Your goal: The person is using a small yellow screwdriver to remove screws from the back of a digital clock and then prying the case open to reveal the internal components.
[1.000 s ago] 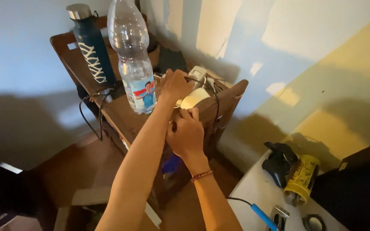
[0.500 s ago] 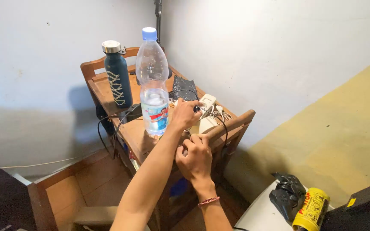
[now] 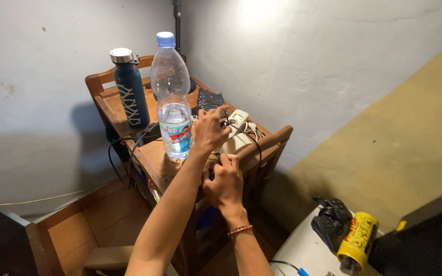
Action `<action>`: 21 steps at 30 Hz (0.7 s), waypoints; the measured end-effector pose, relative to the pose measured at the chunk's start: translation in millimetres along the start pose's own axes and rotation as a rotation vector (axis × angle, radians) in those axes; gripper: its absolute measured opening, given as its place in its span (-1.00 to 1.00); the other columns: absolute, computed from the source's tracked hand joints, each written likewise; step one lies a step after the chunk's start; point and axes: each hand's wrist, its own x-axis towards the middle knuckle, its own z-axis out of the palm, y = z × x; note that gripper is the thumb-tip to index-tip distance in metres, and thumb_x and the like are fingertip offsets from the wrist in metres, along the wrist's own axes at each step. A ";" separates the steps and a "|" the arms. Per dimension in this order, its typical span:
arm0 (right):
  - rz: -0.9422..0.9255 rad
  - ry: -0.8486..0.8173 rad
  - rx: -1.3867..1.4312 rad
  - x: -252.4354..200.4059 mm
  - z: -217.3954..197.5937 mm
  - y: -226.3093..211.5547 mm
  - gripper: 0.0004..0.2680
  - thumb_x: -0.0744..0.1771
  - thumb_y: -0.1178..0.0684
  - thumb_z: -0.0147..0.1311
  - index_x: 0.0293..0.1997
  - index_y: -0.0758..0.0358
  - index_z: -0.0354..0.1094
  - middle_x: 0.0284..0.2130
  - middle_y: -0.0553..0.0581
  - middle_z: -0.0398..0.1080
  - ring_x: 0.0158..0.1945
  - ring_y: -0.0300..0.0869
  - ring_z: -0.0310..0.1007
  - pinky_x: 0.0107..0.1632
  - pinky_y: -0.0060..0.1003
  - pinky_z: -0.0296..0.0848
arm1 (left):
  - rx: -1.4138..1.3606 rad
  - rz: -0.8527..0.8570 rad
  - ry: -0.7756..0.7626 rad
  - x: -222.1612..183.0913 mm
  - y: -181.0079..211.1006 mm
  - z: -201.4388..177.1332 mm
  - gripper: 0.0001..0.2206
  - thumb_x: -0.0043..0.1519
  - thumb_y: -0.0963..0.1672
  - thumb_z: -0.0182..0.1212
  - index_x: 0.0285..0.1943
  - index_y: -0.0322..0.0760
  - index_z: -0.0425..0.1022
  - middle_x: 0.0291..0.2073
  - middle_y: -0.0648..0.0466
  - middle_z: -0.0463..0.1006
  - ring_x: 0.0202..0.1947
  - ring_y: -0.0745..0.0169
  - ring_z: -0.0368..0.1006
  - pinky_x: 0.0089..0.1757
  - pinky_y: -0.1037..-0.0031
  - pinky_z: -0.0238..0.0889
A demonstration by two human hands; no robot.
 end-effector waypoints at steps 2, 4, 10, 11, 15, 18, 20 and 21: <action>-0.024 -0.034 -0.026 -3.3 -9.5 -1.4 -0.86 0.23 -0.05 0.07 -0.43 0.14 0.49 -0.25 0.02 0.33 0.21 0.01 0.27 -0.06 0.02 0.55 | -0.010 0.001 0.051 -15.6 15.5 -14.9 -0.41 0.04 -0.11 0.23 0.35 0.08 0.39 0.01 -0.01 0.57 0.05 -0.01 0.29 -0.04 0.15 0.34; -0.055 -0.066 -0.053 -6.6 -28.4 -8.0 -0.86 0.25 -0.06 0.06 -0.36 0.08 0.52 -0.20 -0.01 0.32 0.25 0.02 0.23 -0.05 0.02 0.55 | -0.021 0.001 0.109 -37.9 32.8 -24.1 -0.40 0.03 -0.12 0.21 0.36 0.04 0.36 0.04 -0.04 0.56 0.07 -0.02 0.29 -0.01 0.14 0.31; -0.054 -0.367 -0.152 -29.7 -97.0 -40.1 -0.77 0.26 -0.04 0.09 -0.07 0.08 0.56 0.05 0.01 0.40 0.32 0.04 0.22 0.08 0.06 0.46 | -0.207 0.039 0.235 -132.7 74.0 -55.4 -0.57 0.02 -0.13 0.25 0.13 -0.06 0.51 -0.15 -0.06 0.63 -0.06 -0.14 0.41 -0.01 0.15 0.30; -0.020 -0.421 -0.130 -35.4 -98.1 -36.5 -0.75 0.26 -0.06 0.05 -0.02 0.05 0.53 0.10 -0.01 0.41 0.33 -0.01 0.24 0.17 0.00 0.41 | -0.236 0.013 0.258 -144.3 76.9 -55.0 -0.65 0.05 -0.12 0.25 0.06 -0.02 0.55 -0.19 0.00 0.63 -0.08 -0.10 0.43 -0.03 0.20 0.32; -0.051 -0.356 0.253 -81.0 -91.3 -0.9 -0.50 0.29 0.08 0.11 0.43 0.03 0.12 0.39 0.22 0.14 0.30 0.06 0.35 0.20 0.00 0.45 | -0.324 0.076 0.250 -204.9 107.6 -88.0 -0.71 0.04 -0.20 0.22 -0.03 -0.26 0.56 -0.17 -0.01 0.69 -0.28 0.21 0.52 -0.06 0.35 0.23; -0.156 -0.141 0.283 -133.5 -119.2 30.5 -0.60 0.25 -0.02 0.16 0.22 0.16 0.36 0.20 0.16 0.39 0.28 0.04 0.32 0.28 -0.07 0.31 | -0.344 0.020 0.236 -250.8 128.4 -80.5 -0.80 0.06 -0.17 0.23 -0.15 -0.11 0.60 -0.23 0.12 0.67 -0.21 0.09 0.45 -0.13 0.33 0.28; -0.123 -0.093 0.255 -172.3 -135.9 61.7 -0.61 0.30 -0.19 0.03 0.19 0.19 0.37 0.15 0.17 0.43 0.22 0.05 0.37 0.25 -0.05 0.31 | -0.384 0.040 0.189 -283.6 152.4 -71.3 -0.81 0.06 -0.16 0.24 -0.15 -0.12 0.60 -0.23 0.13 0.67 -0.21 0.11 0.43 -0.14 0.35 0.30; -0.096 -0.046 0.227 -191.4 -144.9 78.6 -0.55 0.35 -0.36 -0.10 0.16 0.21 0.38 0.10 0.19 0.47 0.16 0.06 0.42 0.22 -0.04 0.32 | -0.424 0.057 0.147 -299.3 165.2 -65.5 -0.81 0.06 -0.16 0.25 -0.15 -0.12 0.59 -0.22 0.13 0.66 -0.22 0.13 0.41 -0.15 0.37 0.33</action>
